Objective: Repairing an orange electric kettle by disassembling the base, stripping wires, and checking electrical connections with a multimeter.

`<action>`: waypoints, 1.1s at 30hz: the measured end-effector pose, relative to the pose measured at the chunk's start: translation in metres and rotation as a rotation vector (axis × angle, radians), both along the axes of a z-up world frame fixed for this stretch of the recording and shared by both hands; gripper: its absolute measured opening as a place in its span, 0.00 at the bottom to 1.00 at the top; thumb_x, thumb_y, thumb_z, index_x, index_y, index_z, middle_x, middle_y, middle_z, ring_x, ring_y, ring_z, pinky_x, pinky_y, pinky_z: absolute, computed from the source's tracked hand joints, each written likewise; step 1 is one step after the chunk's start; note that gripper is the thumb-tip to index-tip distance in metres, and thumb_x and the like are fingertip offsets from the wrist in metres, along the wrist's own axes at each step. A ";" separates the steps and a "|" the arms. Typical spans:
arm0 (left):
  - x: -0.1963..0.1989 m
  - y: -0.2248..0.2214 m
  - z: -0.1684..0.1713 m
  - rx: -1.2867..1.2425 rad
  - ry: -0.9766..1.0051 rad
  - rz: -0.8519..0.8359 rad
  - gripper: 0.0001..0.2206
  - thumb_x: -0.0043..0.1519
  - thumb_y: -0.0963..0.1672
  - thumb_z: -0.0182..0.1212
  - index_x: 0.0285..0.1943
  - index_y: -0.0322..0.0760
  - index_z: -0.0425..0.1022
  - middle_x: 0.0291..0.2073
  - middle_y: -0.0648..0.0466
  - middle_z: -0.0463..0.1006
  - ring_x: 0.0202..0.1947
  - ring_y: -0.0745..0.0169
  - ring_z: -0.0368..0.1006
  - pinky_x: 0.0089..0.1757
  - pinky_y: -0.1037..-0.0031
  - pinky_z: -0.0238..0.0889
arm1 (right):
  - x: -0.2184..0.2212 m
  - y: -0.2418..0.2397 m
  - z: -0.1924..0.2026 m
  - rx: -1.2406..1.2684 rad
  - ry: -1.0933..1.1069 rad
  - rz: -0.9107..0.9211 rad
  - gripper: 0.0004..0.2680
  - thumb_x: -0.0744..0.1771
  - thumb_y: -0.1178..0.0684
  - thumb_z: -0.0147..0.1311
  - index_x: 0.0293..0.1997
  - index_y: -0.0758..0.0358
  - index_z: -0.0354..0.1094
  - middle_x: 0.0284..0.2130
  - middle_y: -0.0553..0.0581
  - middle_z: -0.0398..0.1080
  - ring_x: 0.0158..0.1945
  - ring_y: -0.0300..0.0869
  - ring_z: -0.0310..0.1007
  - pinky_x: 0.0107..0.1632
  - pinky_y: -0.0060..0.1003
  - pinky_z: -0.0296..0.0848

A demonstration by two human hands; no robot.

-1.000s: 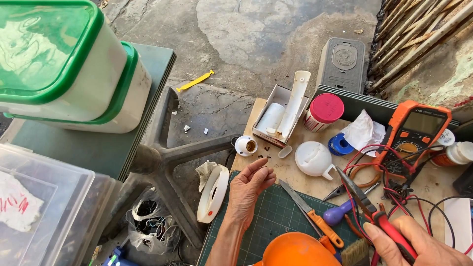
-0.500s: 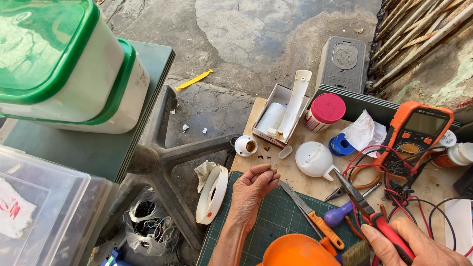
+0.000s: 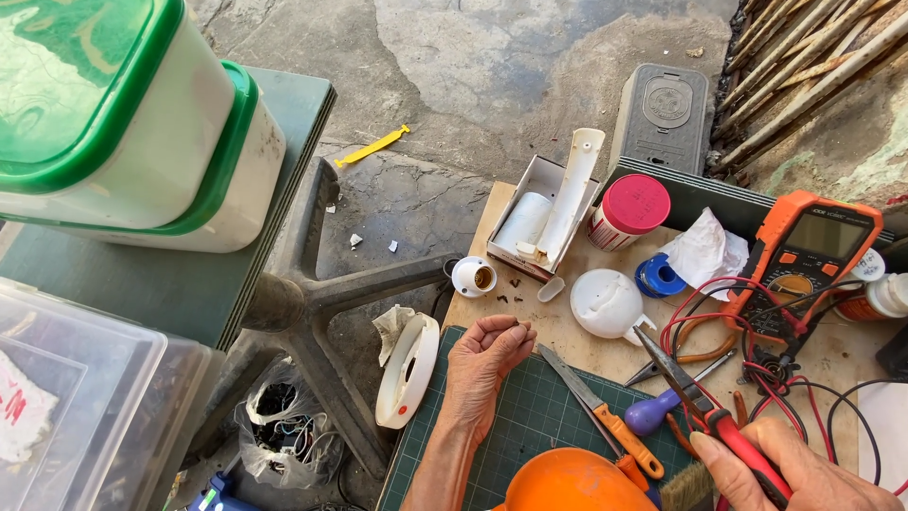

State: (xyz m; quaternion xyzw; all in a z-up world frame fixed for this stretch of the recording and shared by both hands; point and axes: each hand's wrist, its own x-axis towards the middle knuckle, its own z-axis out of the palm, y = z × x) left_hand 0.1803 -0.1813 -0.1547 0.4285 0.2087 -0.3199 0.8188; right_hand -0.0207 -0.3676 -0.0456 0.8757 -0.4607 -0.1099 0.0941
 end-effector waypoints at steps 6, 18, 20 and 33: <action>0.001 -0.001 -0.002 -0.005 -0.009 0.010 0.11 0.62 0.36 0.73 0.53 0.27 0.81 0.48 0.37 0.89 0.48 0.49 0.87 0.53 0.64 0.82 | -0.001 0.001 -0.005 0.007 0.014 0.004 0.14 0.68 0.18 0.50 0.38 0.26 0.70 0.16 0.41 0.69 0.28 0.33 0.78 0.41 0.27 0.72; 0.006 -0.001 0.004 0.121 0.007 -0.013 0.21 0.61 0.40 0.74 0.63 0.29 0.79 0.46 0.39 0.90 0.46 0.49 0.88 0.52 0.66 0.82 | -0.007 -0.004 -0.019 0.014 0.061 0.115 0.15 0.66 0.17 0.49 0.37 0.27 0.64 0.24 0.32 0.70 0.29 0.33 0.77 0.38 0.29 0.71; 0.007 -0.001 0.010 0.273 -0.006 -0.074 0.17 0.64 0.40 0.73 0.63 0.32 0.82 0.44 0.44 0.91 0.46 0.55 0.88 0.52 0.70 0.83 | -0.003 -0.006 -0.018 0.051 0.233 0.115 0.16 0.65 0.14 0.44 0.38 0.24 0.61 0.25 0.24 0.71 0.31 0.27 0.76 0.38 0.24 0.72; -0.018 0.046 0.079 0.521 -0.123 0.095 0.24 0.72 0.54 0.54 0.45 0.32 0.91 0.33 0.44 0.93 0.41 0.57 0.89 0.54 0.67 0.80 | 0.035 -0.001 0.013 0.343 0.462 0.141 0.18 0.68 0.14 0.34 0.51 0.23 0.61 0.44 0.32 0.87 0.53 0.42 0.89 0.54 0.41 0.85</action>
